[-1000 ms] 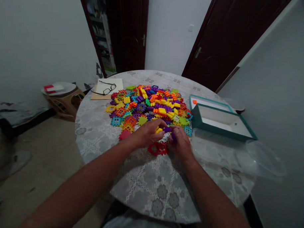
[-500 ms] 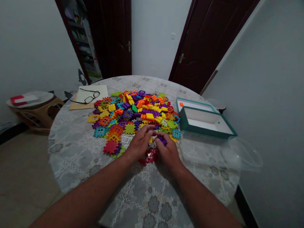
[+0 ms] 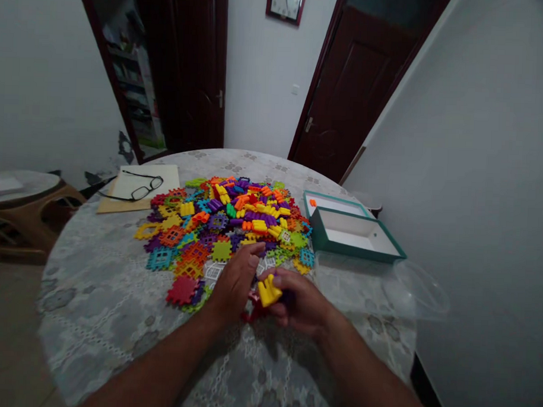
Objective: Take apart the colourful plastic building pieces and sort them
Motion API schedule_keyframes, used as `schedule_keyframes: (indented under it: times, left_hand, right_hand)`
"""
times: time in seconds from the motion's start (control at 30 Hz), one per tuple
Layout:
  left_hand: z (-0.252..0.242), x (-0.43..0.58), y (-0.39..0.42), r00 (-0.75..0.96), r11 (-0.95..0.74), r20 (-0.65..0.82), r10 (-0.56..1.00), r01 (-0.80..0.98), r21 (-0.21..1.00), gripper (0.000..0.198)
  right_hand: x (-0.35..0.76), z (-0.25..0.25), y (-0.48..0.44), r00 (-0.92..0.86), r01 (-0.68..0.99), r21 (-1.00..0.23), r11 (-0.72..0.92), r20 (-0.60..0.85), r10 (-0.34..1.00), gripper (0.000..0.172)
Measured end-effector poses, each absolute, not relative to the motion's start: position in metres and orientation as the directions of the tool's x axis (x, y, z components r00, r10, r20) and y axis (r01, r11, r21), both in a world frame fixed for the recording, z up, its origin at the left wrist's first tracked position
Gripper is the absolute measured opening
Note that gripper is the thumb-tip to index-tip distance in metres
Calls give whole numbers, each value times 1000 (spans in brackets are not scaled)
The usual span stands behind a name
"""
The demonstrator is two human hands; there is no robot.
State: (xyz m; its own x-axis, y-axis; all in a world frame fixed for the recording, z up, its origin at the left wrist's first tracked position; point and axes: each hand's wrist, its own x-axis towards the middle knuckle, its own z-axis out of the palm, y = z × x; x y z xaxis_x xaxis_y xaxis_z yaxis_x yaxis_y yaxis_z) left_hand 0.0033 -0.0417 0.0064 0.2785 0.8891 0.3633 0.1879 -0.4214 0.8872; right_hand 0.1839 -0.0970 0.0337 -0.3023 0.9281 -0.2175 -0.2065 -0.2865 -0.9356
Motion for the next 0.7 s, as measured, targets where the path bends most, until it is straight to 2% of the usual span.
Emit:
schedule_keyframes:
  times: [0.03,0.1,0.17,0.23,0.33,0.37,0.43,0.53,0.7]
  left_hand:
    - [8,-2,-39,255,-509,449,857,278,815,41]
    - [9,-8,-34,261,-642,592,763,414,645,29]
    - [6,-8,-30,310,-715,661,683,470,518,22]
    - [0,-5,-29,375,-757,674,636,475,450,19]
    - [-9,0,-30,464,-791,650,602,460,404,19]
    - [-11,1,-30,483,-798,643,595,455,396,19]
    - [-14,1,-28,505,-803,630,590,450,391,18]
    - [-15,-1,-25,518,-797,612,598,461,389,17]
    - [-15,-3,-23,533,-783,579,617,494,379,17]
  right_hand:
    - [190,46,-98,-376,-261,-897,-356,-245,893,39]
    - [205,72,-94,-396,-251,-902,-351,-235,888,41]
    - [224,98,-77,-291,-187,-951,-244,-184,939,40]
    - [246,119,-46,-111,-117,-987,-113,-100,989,41]
    - [286,138,21,199,89,-993,72,89,976,35]
    - [301,141,45,295,172,-982,74,123,948,31]
    - [328,143,88,451,303,-951,-56,92,888,19]
    - [361,137,134,537,376,-909,-177,58,841,15]
    - [389,113,165,566,461,-843,-277,39,823,24]
